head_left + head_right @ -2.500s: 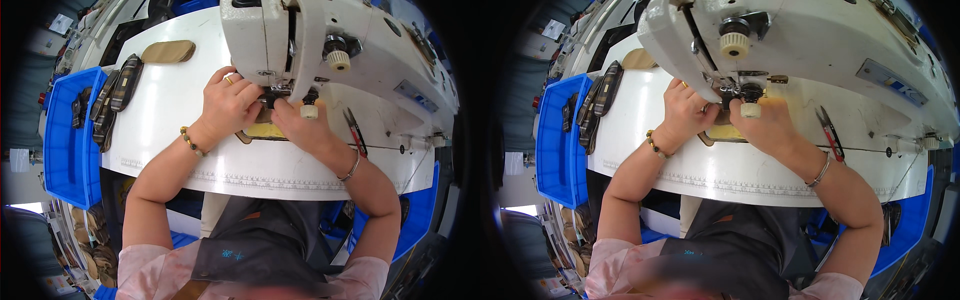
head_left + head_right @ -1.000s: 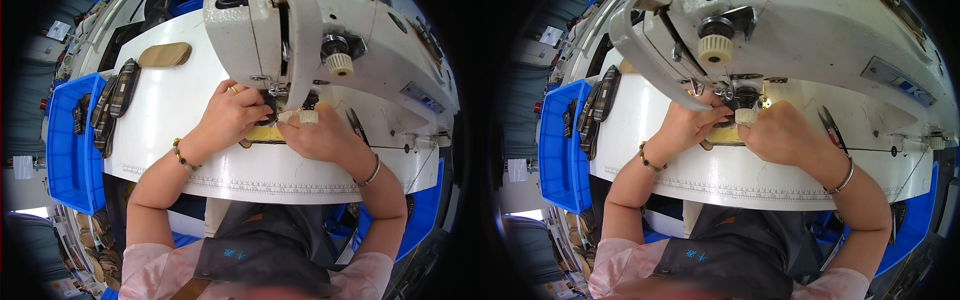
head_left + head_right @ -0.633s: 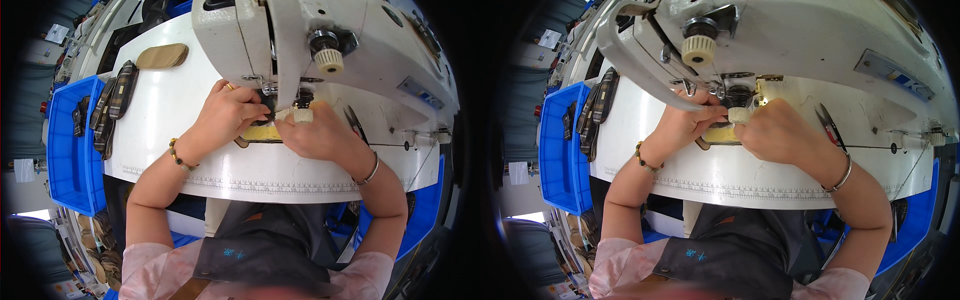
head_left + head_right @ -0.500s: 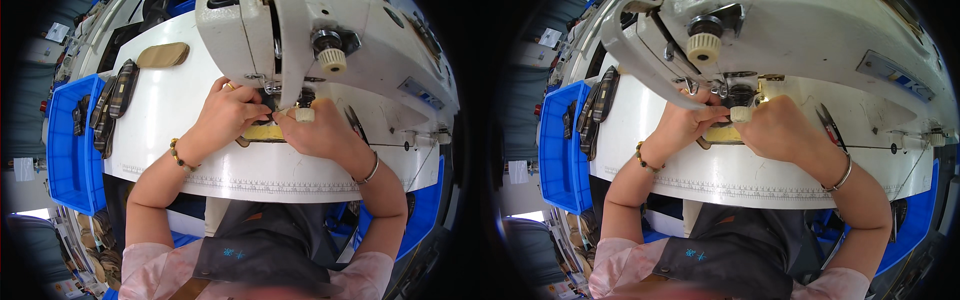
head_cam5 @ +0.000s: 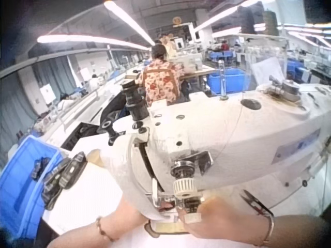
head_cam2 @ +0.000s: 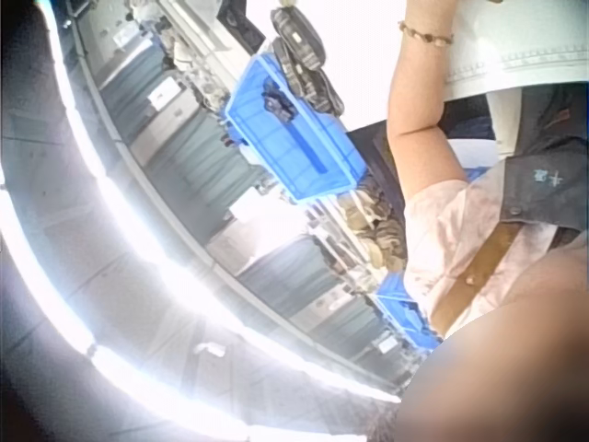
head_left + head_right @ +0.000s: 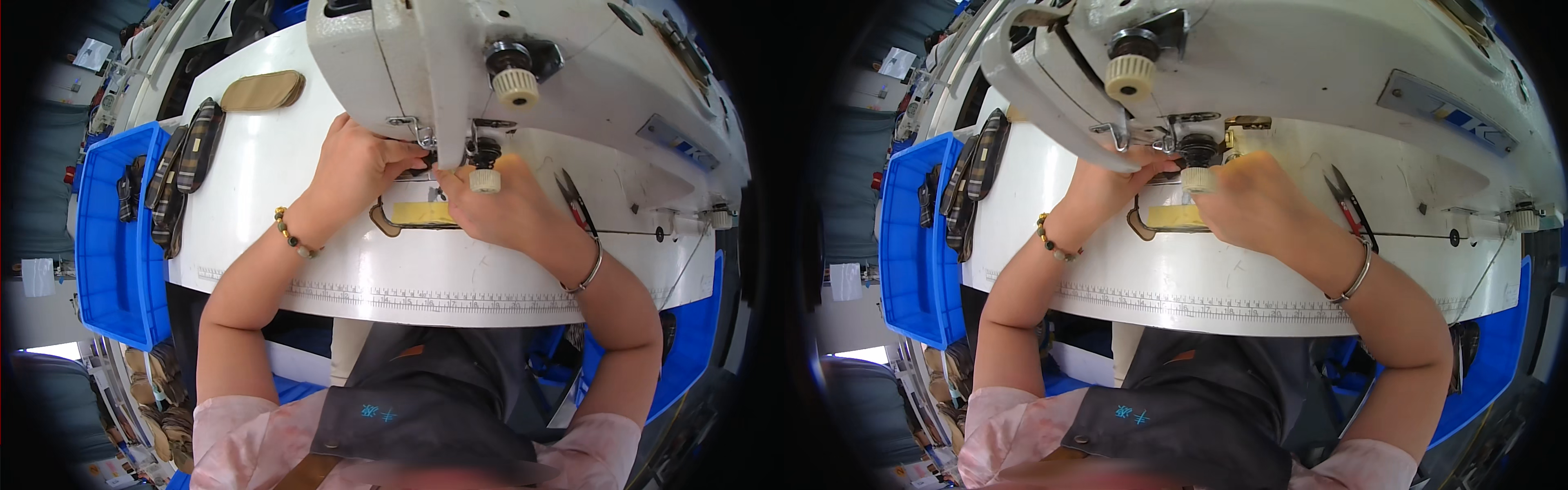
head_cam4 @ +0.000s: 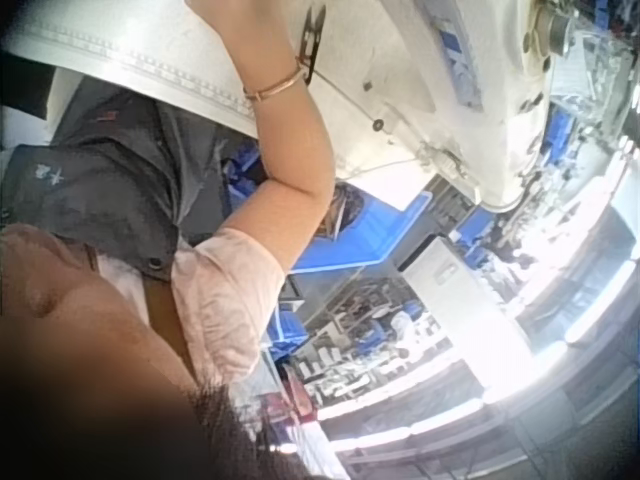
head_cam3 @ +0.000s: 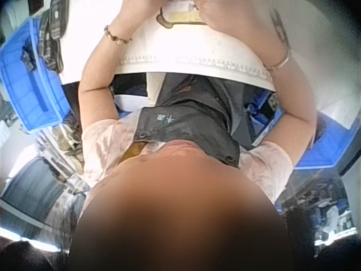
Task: Sewing leather straps and components for footwear using an industrial sewing machine.
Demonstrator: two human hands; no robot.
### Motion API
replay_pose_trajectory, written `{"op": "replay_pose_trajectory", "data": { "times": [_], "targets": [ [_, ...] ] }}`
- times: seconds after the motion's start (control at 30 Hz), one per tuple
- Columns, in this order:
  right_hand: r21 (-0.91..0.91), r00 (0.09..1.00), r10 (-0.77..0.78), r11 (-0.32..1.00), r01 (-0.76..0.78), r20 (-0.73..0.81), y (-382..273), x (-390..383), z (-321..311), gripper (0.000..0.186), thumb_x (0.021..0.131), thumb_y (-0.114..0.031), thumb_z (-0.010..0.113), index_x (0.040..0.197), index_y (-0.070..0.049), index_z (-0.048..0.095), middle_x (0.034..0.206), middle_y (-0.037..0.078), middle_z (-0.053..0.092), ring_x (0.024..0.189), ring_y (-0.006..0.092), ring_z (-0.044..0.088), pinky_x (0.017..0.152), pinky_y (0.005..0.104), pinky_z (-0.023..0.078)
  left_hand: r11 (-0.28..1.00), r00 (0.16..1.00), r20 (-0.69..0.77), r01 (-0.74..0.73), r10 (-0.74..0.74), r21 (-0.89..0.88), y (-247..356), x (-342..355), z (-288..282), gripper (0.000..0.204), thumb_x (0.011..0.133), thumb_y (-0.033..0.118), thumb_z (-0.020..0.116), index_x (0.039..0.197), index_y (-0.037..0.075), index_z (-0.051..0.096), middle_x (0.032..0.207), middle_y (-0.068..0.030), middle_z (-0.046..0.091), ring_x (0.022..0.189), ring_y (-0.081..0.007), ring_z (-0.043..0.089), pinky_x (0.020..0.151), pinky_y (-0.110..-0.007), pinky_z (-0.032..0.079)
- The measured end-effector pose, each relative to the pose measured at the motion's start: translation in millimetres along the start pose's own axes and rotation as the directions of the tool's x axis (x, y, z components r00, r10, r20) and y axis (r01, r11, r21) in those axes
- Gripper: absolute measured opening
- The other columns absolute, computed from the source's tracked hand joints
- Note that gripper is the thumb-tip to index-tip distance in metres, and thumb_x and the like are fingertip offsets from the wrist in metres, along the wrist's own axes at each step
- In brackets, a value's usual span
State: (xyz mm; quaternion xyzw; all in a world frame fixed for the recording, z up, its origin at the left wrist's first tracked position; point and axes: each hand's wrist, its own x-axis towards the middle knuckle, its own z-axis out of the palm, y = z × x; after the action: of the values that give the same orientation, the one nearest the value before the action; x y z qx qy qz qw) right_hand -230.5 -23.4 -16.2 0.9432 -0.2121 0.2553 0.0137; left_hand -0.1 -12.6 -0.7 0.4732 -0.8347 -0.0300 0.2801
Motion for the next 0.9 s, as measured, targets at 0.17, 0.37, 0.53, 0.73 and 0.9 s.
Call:
{"op": "replay_pose_trajectory", "data": {
  "times": [0.17, 0.37, 0.53, 0.73, 0.9],
  "targets": [
    [-0.018, 0.999, 0.018, 1.000, -0.018, 0.036, -0.6, -1.2, 3.1, 0.007, 0.064, -0.016, 0.069, 0.061, -0.009, 0.070, 0.057, 0.007, 0.058, 0.052, 0.0234, 0.063, 0.049, 0.0369, 0.049, 0.992, 0.993, 0.033, 0.111, -0.109, -0.056, -4.4, -0.6, 1.8, 0.013, 0.074, 0.023, 0.084, 0.085, 0.016, 0.082, 0.072, -0.0032, 0.074, 0.070, -0.0223, 0.065, 0.081, -0.034, 0.044],
    [-0.034, 0.999, 0.010, 0.999, -0.008, 0.031, -1.8, -0.9, -1.6, 0.009, 0.068, -0.017, 0.071, 0.063, -0.010, 0.071, 0.058, 0.008, 0.059, 0.053, 0.0243, 0.063, 0.050, 0.0371, 0.050, 0.989, 0.992, 0.037, 0.122, -0.119, -0.079, -4.1, 1.5, -0.3, 0.015, 0.076, 0.024, 0.084, 0.087, 0.014, 0.083, 0.076, -0.0037, 0.075, 0.070, -0.0232, 0.065, 0.080, -0.034, 0.043],
    [-0.039, 0.999, 0.019, 0.999, -0.018, 0.034, -1.0, -1.9, 1.0, 0.011, 0.073, -0.019, 0.072, 0.065, -0.010, 0.072, 0.057, 0.007, 0.058, 0.054, 0.0241, 0.064, 0.050, 0.0374, 0.050, 0.989, 0.991, 0.043, 0.127, -0.124, -0.073, -4.5, 2.7, -0.3, 0.016, 0.076, 0.025, 0.083, 0.088, 0.015, 0.083, 0.079, -0.0034, 0.076, 0.074, -0.0232, 0.066, 0.082, -0.034, 0.044],
    [-0.081, 0.995, 0.064, 0.995, -0.057, 0.083, -1.0, -3.3, 1.1, 0.012, 0.074, -0.020, 0.072, 0.066, -0.011, 0.074, 0.065, 0.008, 0.062, 0.060, 0.0224, 0.066, 0.054, 0.0372, 0.052, 0.993, 0.993, 0.045, 0.115, -0.113, -0.034, -4.0, 2.0, 1.2, 0.015, 0.076, 0.026, 0.083, 0.089, 0.017, 0.083, 0.081, -0.0016, 0.076, 0.077, -0.0226, 0.065, 0.085, -0.034, 0.044],
    [-0.068, 0.993, 0.051, 0.997, -0.044, 0.104, -0.8, -4.5, 4.0, 0.010, 0.072, -0.018, 0.070, 0.067, -0.011, 0.073, 0.066, 0.008, 0.062, 0.060, 0.0237, 0.066, 0.054, 0.0371, 0.052, 0.990, 0.989, 0.055, 0.141, -0.140, -0.016, -0.2, 2.8, -0.4, 0.013, 0.076, 0.025, 0.083, 0.088, 0.019, 0.083, 0.081, 0.0000, 0.076, 0.077, -0.0215, 0.065, 0.085, -0.034, 0.043]
  ]
}}
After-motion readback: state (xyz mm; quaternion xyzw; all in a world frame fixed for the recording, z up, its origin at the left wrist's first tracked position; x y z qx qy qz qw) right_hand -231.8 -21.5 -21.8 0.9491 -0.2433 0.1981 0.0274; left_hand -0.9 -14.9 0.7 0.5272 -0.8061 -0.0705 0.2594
